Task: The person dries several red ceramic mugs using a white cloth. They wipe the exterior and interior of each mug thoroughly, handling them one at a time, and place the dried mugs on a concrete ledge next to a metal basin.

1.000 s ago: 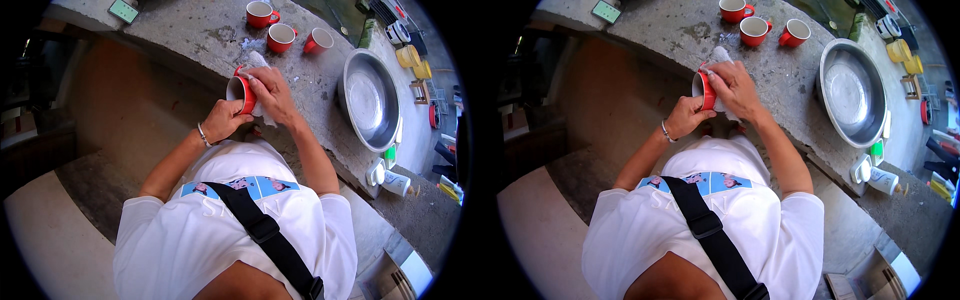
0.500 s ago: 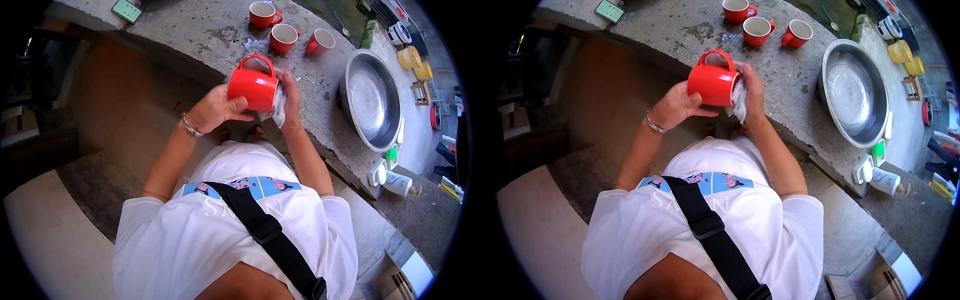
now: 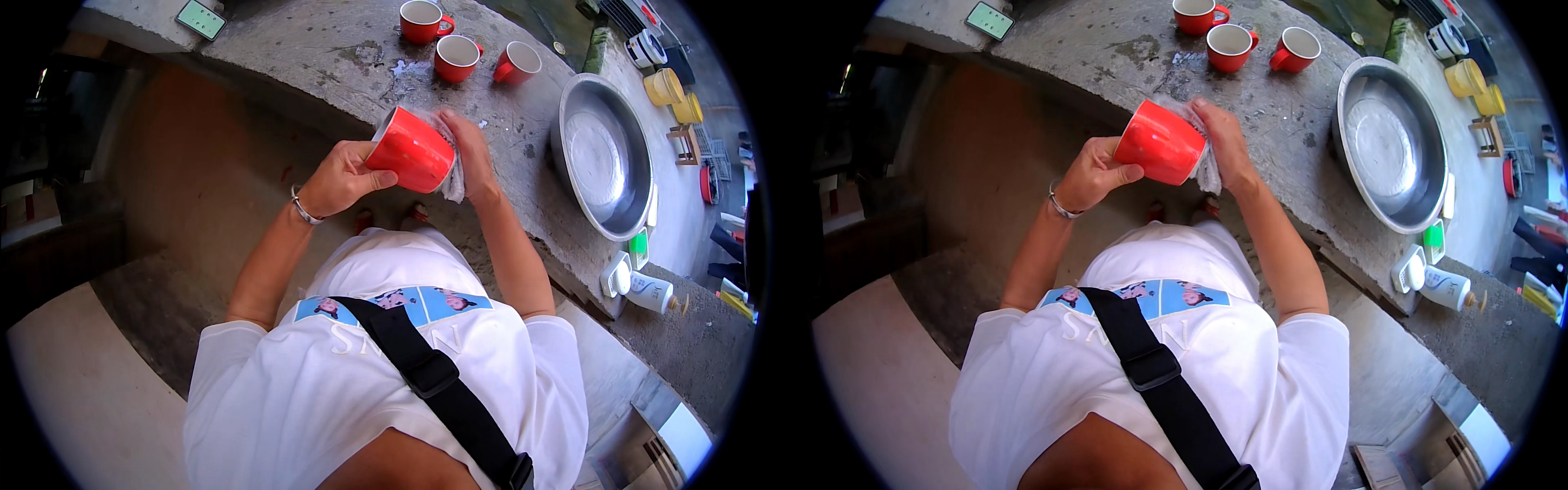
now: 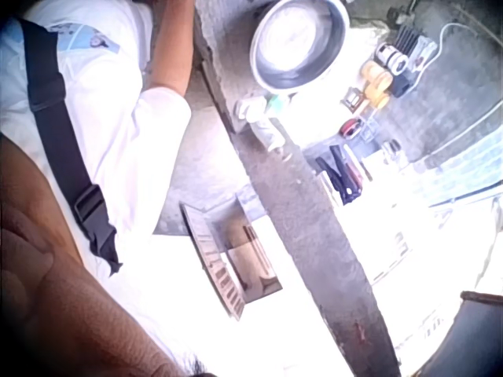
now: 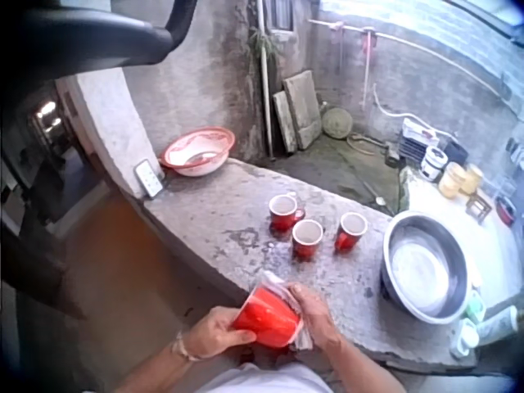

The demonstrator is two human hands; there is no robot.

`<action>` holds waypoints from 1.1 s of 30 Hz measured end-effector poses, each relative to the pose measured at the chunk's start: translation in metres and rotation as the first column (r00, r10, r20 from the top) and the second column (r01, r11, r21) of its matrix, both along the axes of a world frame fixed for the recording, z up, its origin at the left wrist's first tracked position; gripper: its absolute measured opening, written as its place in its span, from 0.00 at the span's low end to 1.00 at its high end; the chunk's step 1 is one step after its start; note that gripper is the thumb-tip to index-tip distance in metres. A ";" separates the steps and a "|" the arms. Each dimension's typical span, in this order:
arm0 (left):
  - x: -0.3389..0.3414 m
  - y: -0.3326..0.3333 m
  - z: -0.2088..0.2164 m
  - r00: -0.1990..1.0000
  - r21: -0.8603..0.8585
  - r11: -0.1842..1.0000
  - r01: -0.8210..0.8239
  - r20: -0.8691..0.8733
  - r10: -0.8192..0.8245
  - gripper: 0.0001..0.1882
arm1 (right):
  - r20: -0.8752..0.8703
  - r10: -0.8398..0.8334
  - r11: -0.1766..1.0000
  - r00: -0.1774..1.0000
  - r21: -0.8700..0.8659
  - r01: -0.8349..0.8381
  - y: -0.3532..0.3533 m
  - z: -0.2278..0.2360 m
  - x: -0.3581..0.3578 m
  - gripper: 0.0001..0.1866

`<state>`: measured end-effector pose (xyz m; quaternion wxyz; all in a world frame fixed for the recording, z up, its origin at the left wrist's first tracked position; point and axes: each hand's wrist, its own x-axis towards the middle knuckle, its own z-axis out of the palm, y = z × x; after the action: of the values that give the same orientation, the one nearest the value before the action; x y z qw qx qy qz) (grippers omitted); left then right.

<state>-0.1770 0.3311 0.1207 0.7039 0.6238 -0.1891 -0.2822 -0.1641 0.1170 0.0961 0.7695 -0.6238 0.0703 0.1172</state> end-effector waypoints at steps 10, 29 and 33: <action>-0.011 -0.016 -0.010 0.980 0.207 0.959 -0.191 0.086 0.177 0.07 | 0.784 0.270 0.868 0.559 -0.449 0.210 0.013 0.028 -0.025 0.15; -0.009 -0.006 -0.002 0.999 0.144 0.990 0.004 -0.037 0.001 0.12 | 0.405 0.418 0.883 0.813 0.027 -0.468 -0.018 0.028 -0.019 0.28; -0.007 -0.003 0.004 0.985 0.222 0.962 0.159 0.029 -0.170 0.11 | 0.446 0.550 0.829 0.706 -0.192 -0.525 -0.019 0.026 -0.008 0.25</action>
<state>-0.1836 0.3284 0.1247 0.6004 0.6862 -0.2247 -0.3438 -0.1723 0.0980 0.1217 0.6782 -0.6449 -0.3057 0.1750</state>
